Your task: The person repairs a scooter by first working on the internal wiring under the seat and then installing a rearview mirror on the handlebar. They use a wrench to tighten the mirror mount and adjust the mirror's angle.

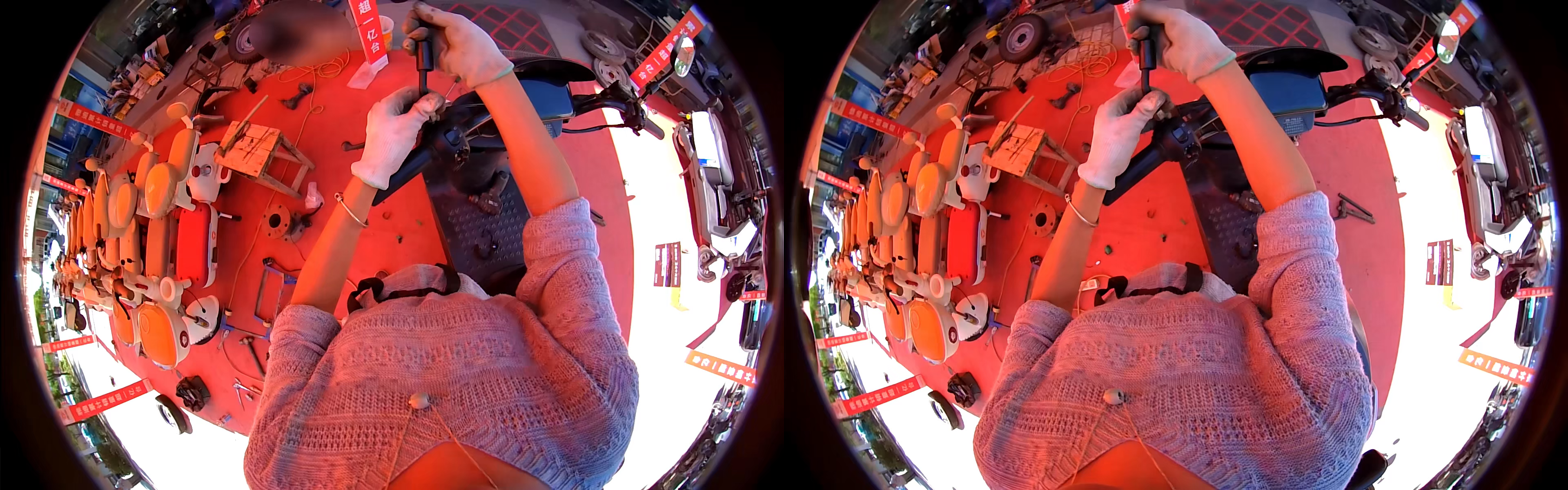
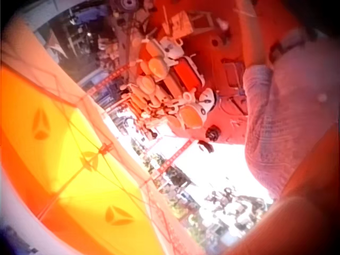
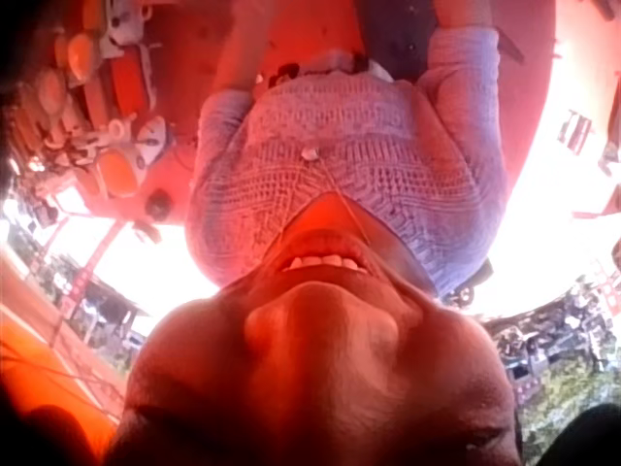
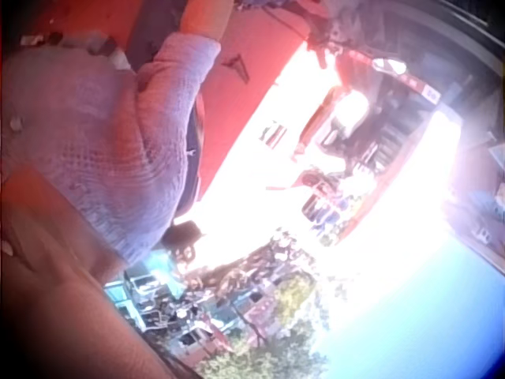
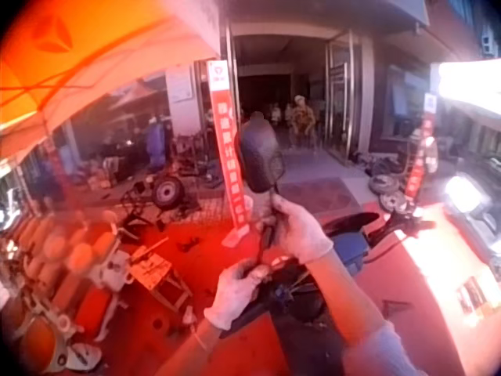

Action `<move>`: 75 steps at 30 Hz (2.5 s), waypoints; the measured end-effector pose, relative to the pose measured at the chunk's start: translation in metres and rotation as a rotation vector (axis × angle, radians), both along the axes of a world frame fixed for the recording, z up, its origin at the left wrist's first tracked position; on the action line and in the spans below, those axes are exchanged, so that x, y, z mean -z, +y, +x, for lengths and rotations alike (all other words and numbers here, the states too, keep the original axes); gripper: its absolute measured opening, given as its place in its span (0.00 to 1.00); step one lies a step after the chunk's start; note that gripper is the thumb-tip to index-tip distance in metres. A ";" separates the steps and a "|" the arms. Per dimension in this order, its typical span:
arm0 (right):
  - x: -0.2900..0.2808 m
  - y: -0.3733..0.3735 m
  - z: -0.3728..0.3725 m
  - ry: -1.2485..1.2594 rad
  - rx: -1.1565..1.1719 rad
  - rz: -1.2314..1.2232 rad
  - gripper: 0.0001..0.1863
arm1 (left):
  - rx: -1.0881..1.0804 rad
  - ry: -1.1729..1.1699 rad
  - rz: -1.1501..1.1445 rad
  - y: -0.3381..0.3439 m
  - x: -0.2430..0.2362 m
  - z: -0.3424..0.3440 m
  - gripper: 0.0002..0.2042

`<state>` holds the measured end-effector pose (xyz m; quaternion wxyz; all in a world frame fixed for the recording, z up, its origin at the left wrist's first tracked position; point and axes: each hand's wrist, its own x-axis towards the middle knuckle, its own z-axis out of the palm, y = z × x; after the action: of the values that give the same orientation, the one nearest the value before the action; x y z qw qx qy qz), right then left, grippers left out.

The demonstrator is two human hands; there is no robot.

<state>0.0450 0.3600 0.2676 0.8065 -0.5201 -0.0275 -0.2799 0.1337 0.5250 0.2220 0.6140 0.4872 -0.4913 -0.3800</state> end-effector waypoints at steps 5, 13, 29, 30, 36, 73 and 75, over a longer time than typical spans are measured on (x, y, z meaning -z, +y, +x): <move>-0.026 0.110 -0.068 -0.129 0.495 -0.189 0.11 | -0.099 -0.110 -0.032 -0.002 0.010 0.007 0.13; -0.027 0.152 -0.032 -0.006 0.754 -1.438 0.12 | -0.280 -1.225 -0.188 0.049 0.005 0.002 0.10; -0.064 0.054 0.080 0.424 0.300 -0.689 0.15 | -0.266 -1.027 -0.054 0.041 0.005 0.048 0.21; -0.068 0.035 0.084 0.405 0.257 -0.587 0.15 | -0.251 -1.021 -0.073 0.031 0.000 0.056 0.21; -0.003 -0.213 0.008 -0.002 0.382 0.020 0.11 | -0.180 -1.141 -0.252 -0.053 -0.028 0.069 0.20; -0.065 -0.068 0.070 0.437 0.460 -0.430 0.13 | -0.097 -0.618 -0.147 -0.108 -0.043 0.039 0.14; -0.051 -0.088 0.070 0.328 0.379 -0.279 0.14 | -0.093 -0.467 -0.159 -0.120 -0.026 0.049 0.14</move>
<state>0.1153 0.2725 0.3182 0.6541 -0.6603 0.1628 -0.3311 0.1823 0.4052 0.2484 0.5369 0.5342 -0.6252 -0.1884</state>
